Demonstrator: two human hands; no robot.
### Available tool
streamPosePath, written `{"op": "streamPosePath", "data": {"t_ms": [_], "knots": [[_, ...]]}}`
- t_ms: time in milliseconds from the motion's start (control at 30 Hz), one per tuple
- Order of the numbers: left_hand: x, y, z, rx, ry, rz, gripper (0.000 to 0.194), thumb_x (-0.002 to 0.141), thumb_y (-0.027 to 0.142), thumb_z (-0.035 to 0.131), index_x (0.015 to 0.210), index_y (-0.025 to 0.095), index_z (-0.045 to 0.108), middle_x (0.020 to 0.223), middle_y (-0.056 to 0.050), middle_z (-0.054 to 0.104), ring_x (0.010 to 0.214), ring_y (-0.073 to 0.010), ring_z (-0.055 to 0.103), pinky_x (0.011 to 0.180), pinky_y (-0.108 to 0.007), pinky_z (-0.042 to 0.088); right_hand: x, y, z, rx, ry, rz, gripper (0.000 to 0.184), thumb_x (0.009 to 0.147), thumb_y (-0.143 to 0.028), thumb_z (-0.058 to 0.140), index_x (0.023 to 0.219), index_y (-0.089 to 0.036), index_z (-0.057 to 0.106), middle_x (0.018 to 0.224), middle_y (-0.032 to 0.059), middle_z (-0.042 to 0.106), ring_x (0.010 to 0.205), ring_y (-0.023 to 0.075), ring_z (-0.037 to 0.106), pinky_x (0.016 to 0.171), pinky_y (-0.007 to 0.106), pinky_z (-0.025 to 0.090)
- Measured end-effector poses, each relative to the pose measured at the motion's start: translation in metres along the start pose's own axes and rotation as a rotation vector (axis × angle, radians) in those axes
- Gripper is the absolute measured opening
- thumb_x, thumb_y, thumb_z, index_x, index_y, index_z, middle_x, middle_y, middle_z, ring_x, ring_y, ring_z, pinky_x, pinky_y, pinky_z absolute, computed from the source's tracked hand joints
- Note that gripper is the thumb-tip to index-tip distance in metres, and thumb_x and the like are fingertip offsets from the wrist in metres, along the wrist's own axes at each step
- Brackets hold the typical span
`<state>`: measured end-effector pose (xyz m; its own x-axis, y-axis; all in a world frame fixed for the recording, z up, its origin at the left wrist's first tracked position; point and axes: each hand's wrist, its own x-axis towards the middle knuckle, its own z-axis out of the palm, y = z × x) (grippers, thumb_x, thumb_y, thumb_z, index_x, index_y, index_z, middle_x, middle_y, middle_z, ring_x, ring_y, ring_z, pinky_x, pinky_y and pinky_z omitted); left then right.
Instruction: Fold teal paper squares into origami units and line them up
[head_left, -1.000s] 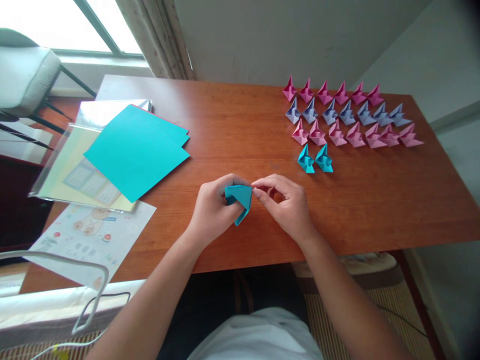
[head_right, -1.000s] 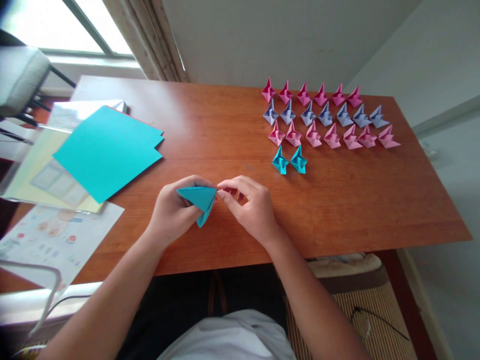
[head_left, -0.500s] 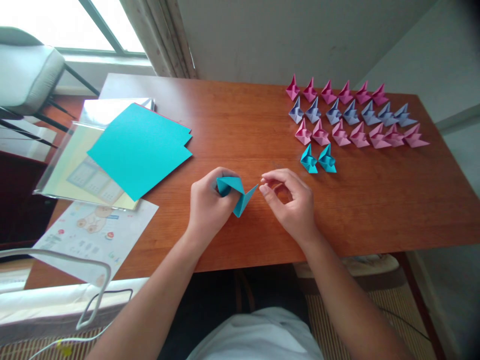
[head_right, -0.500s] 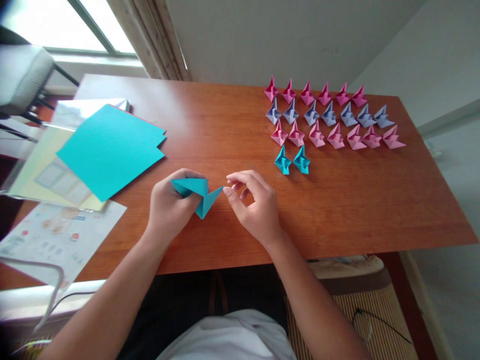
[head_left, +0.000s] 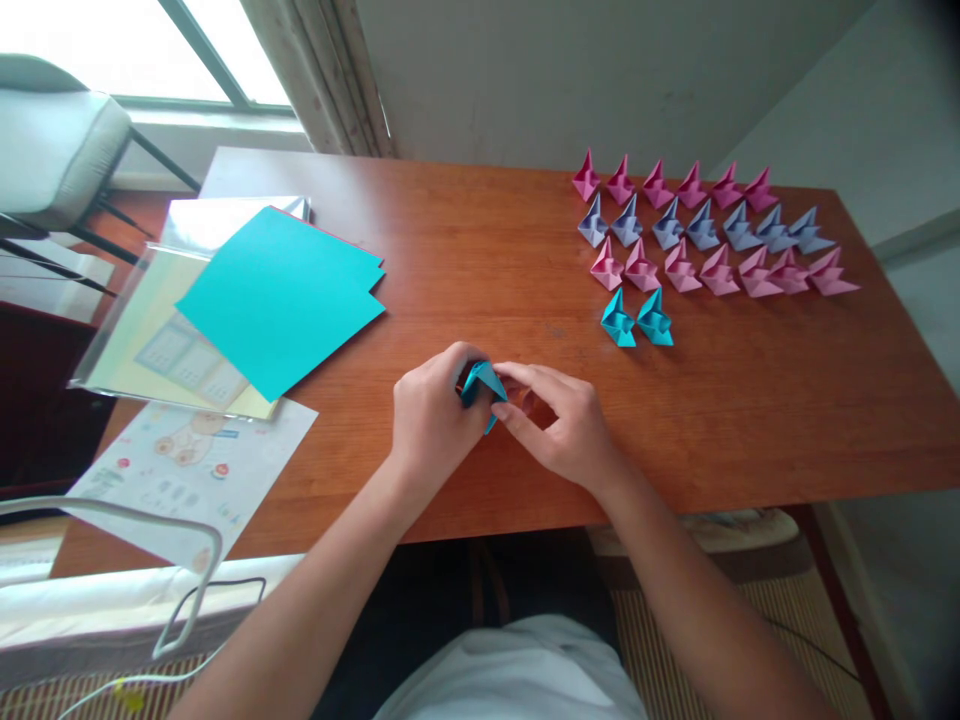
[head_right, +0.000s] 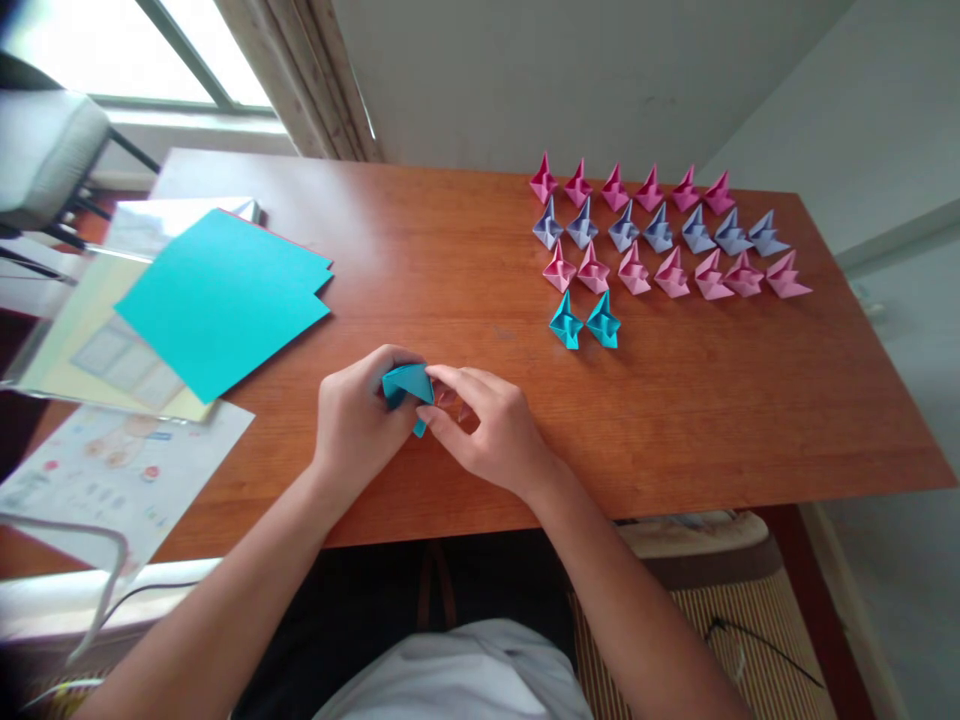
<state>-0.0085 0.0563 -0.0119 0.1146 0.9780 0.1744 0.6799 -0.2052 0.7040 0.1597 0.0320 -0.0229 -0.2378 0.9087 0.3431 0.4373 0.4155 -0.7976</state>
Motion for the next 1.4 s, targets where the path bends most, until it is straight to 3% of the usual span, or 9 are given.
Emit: {"op": "streamPosePath", "data": {"t_ms": [200, 367, 567, 667, 933, 1067, 1233, 1400], "knots": [[-0.001, -0.001, 0.001, -0.208, -0.120, 0.000, 0.033, 0.081, 0.019, 0.057, 0.111, 0.017, 0.071, 0.096, -0.006, 0.077, 0.074, -0.0162, 0.069, 0.068, -0.025, 0.052, 0.002, 0.002, -0.003, -0.058, 0.084, 0.062, 0.025, 0.096, -0.024, 0.061, 0.120, -0.024, 0.068, 0.110, 0.0058, 0.079, 0.091, 0.0201, 0.074, 0.082, 0.034, 0.061], [0.002, 0.001, -0.005, -0.616, -0.277, -0.181, 0.041, 0.086, 0.025, 0.057, 0.124, 0.015, 0.068, 0.095, -0.006, 0.075, 0.070, -0.0154, 0.069, 0.059, -0.023, 0.056, 0.002, 0.006, -0.005, -0.043, 0.122, 0.122, 0.025, 0.098, -0.030, 0.059, 0.120, -0.026, 0.070, 0.114, 0.0051, 0.078, 0.093, 0.0208, 0.074, 0.078, 0.033, 0.060], [0.006, 0.001, -0.010, -0.945, -0.379, -0.378, 0.044, 0.083, 0.030, 0.067, 0.124, 0.015, 0.069, 0.087, -0.004, 0.073, 0.066, -0.0141, 0.067, 0.057, -0.022, 0.056, 0.000, 0.007, -0.007, 0.020, 0.159, 0.074, 0.028, 0.098, -0.024, 0.057, 0.122, -0.031, 0.071, 0.112, 0.0024, 0.078, 0.098, 0.0201, 0.072, 0.084, 0.035, 0.058], [0.006, -0.003, -0.009, -1.063, -0.402, -0.406, 0.037, 0.083, 0.027, 0.067, 0.119, 0.017, 0.072, 0.084, -0.003, 0.073, 0.068, -0.0141, 0.067, 0.058, -0.021, 0.055, 0.001, 0.006, -0.009, 0.022, 0.156, 0.030, 0.031, 0.098, -0.019, 0.055, 0.120, -0.031, 0.073, 0.097, 0.0014, 0.076, 0.084, 0.0176, 0.069, 0.076, 0.033, 0.056], [0.005, -0.006, -0.008, -1.108, -0.454, -0.427, 0.023, 0.085, 0.031, 0.070, 0.102, 0.017, 0.075, 0.086, -0.006, 0.074, 0.075, -0.0157, 0.068, 0.062, -0.022, 0.056, 0.002, 0.004, -0.012, 0.002, 0.192, -0.008, 0.034, 0.096, -0.016, 0.056, 0.120, -0.033, 0.073, 0.093, 0.0018, 0.074, 0.081, 0.0181, 0.066, 0.074, 0.034, 0.054], [0.005, -0.005, -0.011, -1.146, -0.481, -0.470, 0.031, 0.084, 0.033, 0.071, 0.110, 0.018, 0.073, 0.097, -0.008, 0.076, 0.084, -0.0196, 0.072, 0.071, -0.028, 0.060, 0.002, 0.004, -0.013, -0.027, 0.228, -0.025, 0.037, 0.096, -0.014, 0.055, 0.120, -0.034, 0.074, 0.094, 0.0022, 0.073, 0.085, 0.0185, 0.067, 0.076, 0.035, 0.054], [0.006, -0.003, -0.013, -1.175, -0.514, -0.464, 0.040, 0.088, 0.049, 0.069, 0.112, 0.016, 0.071, 0.106, -0.013, 0.075, 0.091, -0.0226, 0.072, 0.077, -0.032, 0.061, 0.000, 0.006, -0.010, -0.140, 0.231, -0.061, 0.039, 0.095, -0.013, 0.053, 0.120, -0.035, 0.075, 0.091, 0.0026, 0.070, 0.084, 0.0189, 0.066, 0.076, 0.036, 0.055], [0.006, 0.001, -0.009, -1.083, -0.498, -0.399, 0.038, 0.079, 0.035, 0.084, 0.109, 0.017, 0.071, 0.101, -0.006, 0.073, 0.089, -0.0167, 0.068, 0.072, -0.024, 0.057, -0.001, 0.008, -0.008, -0.194, 0.234, -0.133, 0.045, 0.091, -0.010, 0.056, 0.122, -0.037, 0.073, 0.094, 0.0035, 0.067, 0.089, 0.0206, 0.063, 0.075, 0.039, 0.054]]}}
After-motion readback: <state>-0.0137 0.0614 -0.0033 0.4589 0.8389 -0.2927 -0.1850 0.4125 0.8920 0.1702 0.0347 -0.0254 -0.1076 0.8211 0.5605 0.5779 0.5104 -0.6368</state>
